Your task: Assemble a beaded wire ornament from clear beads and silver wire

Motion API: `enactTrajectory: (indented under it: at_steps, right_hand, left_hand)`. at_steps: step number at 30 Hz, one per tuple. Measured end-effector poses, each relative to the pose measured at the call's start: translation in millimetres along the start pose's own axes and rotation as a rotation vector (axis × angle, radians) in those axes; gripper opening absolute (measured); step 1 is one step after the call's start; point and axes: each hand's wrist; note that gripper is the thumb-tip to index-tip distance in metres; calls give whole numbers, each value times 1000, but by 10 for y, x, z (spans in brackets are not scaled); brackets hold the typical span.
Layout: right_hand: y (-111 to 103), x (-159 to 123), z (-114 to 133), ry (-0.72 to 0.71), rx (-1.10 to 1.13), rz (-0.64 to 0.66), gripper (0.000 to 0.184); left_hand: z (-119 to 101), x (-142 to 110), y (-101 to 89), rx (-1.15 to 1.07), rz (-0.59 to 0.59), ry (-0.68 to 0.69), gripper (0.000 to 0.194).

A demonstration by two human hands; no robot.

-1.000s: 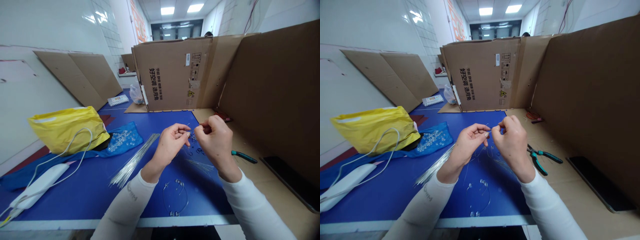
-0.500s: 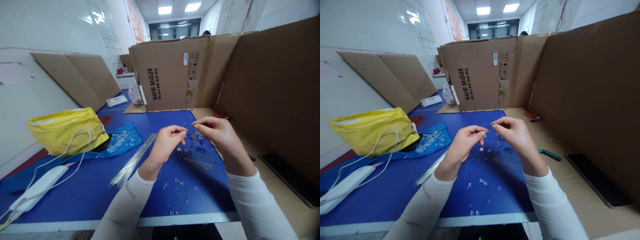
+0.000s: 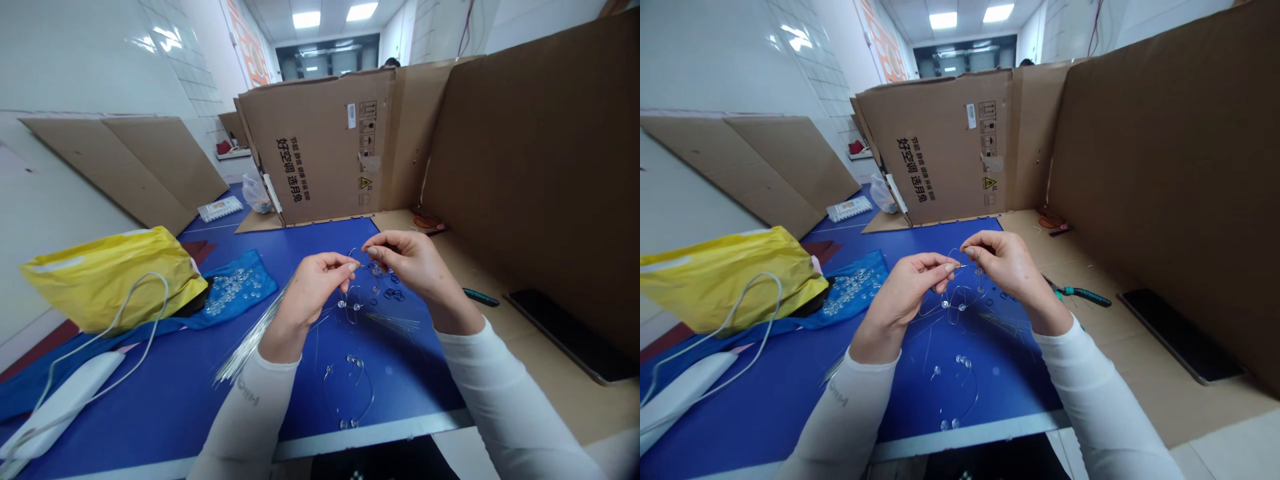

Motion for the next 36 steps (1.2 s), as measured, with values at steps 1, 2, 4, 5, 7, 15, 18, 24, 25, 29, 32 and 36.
enactTrajectory:
  at_steps: [1, 2, 4, 5, 7, 15, 18, 24, 25, 29, 32, 36]
  right_hand:
    - [4, 3, -9, -17, -3, 4, 19]
    - [6, 5, -15, -37, -9, 7, 19]
    - [6, 10, -20, -78, -34, 13, 16]
    - [6, 11, -20, -97, -48, 13, 15]
    - [10, 12, -17, -129, -58, 7, 13]
    - [45, -12, -41, -86, 33, 33, 14]
    - [34, -13, -51, -128, -14, 14, 14]
    - [17, -3, -45, -126, 35, 32, 13]
    - [17, -4, -42, -134, 34, 26, 13]
    - [23, -9, -33, -103, 74, 25, 13]
    - [29, -10, -28, -96, 89, 13, 13]
    - [28, -9, -12, -125, 84, 4, 13]
  left_hand:
    - [-5, -2, -4, 5, 7, 2, 13]
    - [-11, -3, -8, 11, 14, 2, 13]
    - [-24, -3, -17, 21, 33, 5, 13]
    - [-31, -3, -21, 22, 44, 5, 14]
    - [-43, -2, -31, 19, 62, 0, 14]
    - [-52, 16, -68, -2, 80, -38, 13]
    - [-51, 19, -86, -16, 88, -42, 13]
    - [-43, 15, -123, -58, 124, -57, 17]
    - [-41, 15, -127, -62, 131, -56, 18]
    - [-37, 12, -132, -69, 141, -45, 17]
    - [-39, 14, -125, -74, 146, -42, 16]
    - [-45, 18, -110, -85, 142, -39, 16]
Point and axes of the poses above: each hand's wrist, its own x-axis towards the middle knuckle, its own y-axis out of the palm, z = x × y
